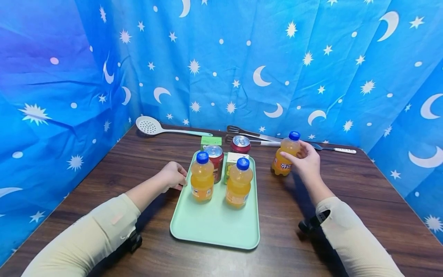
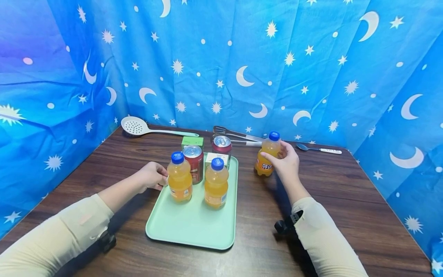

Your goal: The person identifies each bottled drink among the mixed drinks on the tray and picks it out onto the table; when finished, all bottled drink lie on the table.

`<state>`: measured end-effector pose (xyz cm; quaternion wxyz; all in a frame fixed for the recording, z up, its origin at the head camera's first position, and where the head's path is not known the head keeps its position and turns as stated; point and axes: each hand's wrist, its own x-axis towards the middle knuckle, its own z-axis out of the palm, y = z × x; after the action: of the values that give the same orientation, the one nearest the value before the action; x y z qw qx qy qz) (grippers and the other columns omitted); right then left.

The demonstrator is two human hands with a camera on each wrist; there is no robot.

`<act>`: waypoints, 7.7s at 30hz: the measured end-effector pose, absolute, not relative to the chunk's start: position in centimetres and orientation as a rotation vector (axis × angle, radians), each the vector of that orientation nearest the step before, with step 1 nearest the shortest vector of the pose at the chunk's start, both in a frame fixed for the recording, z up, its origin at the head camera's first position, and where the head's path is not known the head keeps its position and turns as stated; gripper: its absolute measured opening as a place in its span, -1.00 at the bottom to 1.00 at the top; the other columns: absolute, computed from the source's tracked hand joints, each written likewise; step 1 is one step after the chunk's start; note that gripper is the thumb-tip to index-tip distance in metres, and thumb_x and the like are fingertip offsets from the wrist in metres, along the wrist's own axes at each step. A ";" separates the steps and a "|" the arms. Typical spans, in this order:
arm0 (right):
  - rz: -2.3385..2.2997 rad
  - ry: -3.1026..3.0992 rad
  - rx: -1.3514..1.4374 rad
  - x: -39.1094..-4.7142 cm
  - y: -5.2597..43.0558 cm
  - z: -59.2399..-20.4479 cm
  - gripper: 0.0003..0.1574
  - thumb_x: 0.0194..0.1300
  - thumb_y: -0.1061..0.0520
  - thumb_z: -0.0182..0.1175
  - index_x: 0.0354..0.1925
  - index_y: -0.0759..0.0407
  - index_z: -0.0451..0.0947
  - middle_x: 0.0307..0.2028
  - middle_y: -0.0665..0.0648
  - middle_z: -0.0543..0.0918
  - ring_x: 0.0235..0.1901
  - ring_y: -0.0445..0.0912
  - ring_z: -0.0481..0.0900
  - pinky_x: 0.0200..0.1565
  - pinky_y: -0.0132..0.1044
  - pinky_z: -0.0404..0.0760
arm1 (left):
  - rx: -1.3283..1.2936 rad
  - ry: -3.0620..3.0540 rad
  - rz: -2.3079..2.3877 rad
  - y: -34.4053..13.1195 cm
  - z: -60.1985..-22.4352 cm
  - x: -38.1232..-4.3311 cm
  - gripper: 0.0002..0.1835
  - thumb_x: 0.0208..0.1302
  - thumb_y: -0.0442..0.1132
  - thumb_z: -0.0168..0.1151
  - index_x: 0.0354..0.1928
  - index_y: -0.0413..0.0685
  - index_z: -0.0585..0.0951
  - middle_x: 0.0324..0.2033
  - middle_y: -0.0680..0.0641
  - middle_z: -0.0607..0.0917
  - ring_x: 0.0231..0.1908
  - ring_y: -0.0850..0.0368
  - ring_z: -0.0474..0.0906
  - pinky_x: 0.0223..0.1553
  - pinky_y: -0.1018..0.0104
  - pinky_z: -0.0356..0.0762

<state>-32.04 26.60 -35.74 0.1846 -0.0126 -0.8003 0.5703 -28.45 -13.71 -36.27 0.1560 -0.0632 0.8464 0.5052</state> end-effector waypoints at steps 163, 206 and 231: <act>1.904 -2.229 0.595 -21.9 15.8 -34.2 -0.30 -0.06 0.19 0.48 0.07 0.19 0.44 -0.01 0.09 0.58 0.03 -0.09 0.51 0.11 -0.15 0.46 | -0.177 2.460 1.425 -13.6 -36.2 -28.3 -0.75 0.05 -0.63 0.16 -0.17 -0.43 0.46 -0.27 -0.26 0.49 -0.36 0.02 0.55 -0.39 0.24 0.65; 1.705 -2.245 0.423 -20.3 23.5 -32.3 -0.33 0.01 0.28 0.41 0.11 0.24 0.41 -0.02 0.03 0.60 -0.05 -0.16 0.56 -0.07 -0.40 0.55 | -0.184 2.462 1.404 -13.4 -36.1 -28.2 -0.76 0.07 -0.60 0.16 -0.17 -0.43 0.47 -0.26 -0.25 0.50 -0.39 0.04 0.55 -0.40 0.23 0.65; 1.753 -2.297 0.175 -22.9 26.7 -34.3 -0.31 0.06 0.06 0.41 0.14 0.13 0.40 0.07 0.06 0.54 0.02 -0.16 0.48 -0.04 -0.54 0.47 | -0.197 2.451 1.423 -13.5 -36.4 -28.2 -0.76 0.05 -0.62 0.17 -0.18 -0.43 0.47 -0.27 -0.26 0.50 -0.36 0.02 0.55 -0.40 0.23 0.65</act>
<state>-22.89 26.66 -34.35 0.1232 0.0599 -0.7874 0.6010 -28.22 -13.51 -36.44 0.1499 -0.0685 0.8529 0.4953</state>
